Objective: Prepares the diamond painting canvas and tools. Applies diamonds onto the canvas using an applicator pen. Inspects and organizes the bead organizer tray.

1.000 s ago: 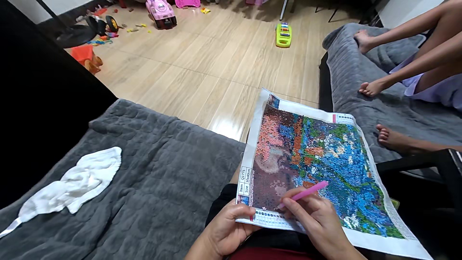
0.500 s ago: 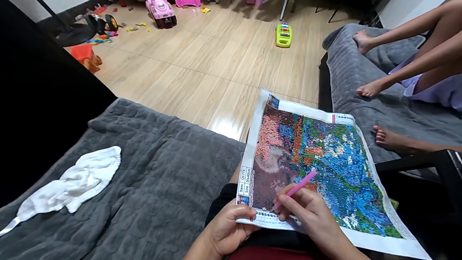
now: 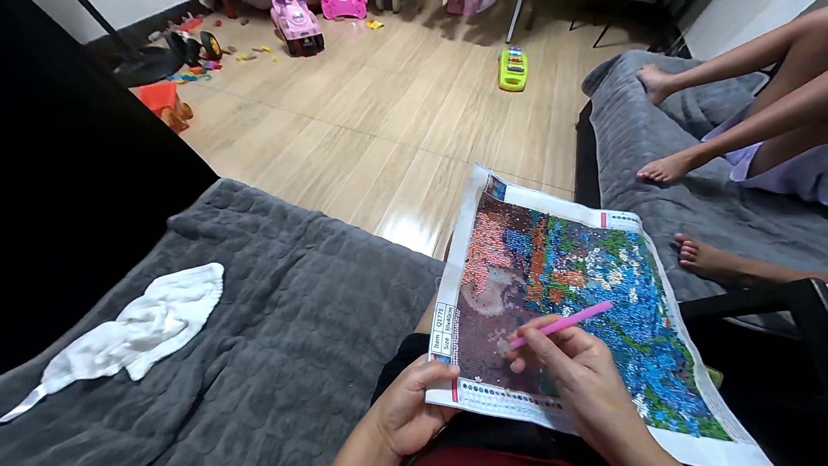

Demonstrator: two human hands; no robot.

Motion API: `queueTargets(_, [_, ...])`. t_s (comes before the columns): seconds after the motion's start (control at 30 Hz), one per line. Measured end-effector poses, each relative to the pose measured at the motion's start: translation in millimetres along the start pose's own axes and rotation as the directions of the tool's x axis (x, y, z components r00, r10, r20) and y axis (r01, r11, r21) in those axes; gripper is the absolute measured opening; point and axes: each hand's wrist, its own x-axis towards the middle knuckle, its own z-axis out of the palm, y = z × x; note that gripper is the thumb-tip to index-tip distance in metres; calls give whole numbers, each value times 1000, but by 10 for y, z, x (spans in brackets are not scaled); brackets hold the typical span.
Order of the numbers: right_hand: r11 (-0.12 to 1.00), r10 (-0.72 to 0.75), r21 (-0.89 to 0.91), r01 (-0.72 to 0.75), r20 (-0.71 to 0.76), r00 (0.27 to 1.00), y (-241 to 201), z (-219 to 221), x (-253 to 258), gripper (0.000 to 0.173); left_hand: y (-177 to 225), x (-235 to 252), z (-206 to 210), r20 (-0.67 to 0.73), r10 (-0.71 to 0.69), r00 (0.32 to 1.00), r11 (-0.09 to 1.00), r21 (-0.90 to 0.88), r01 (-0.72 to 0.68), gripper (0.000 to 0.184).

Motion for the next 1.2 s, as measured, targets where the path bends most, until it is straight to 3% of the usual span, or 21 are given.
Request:
queueTargets(0.07, [997, -59, -44, 59, -1, 998, 10, 55, 82, 15, 41, 40, 15, -19, 28, 999, 1000, 5, -28, 19])
queueTargets(0.33, [967, -194, -167, 190, -6, 981, 111, 296, 338, 11, 165, 213, 125, -102, 92, 990, 996, -13, -94, 41])
queueTargets(1.07, [917, -298, -256, 306, 69, 952, 226, 336, 358, 10, 149, 214, 113, -57, 115, 992, 993, -30, -116, 44])
queueTargets(1.2, [865, -373, -319, 387, 109, 922, 259, 328, 370, 10, 148, 208, 123, -77, 116, 990, 993, -22, -118, 45])
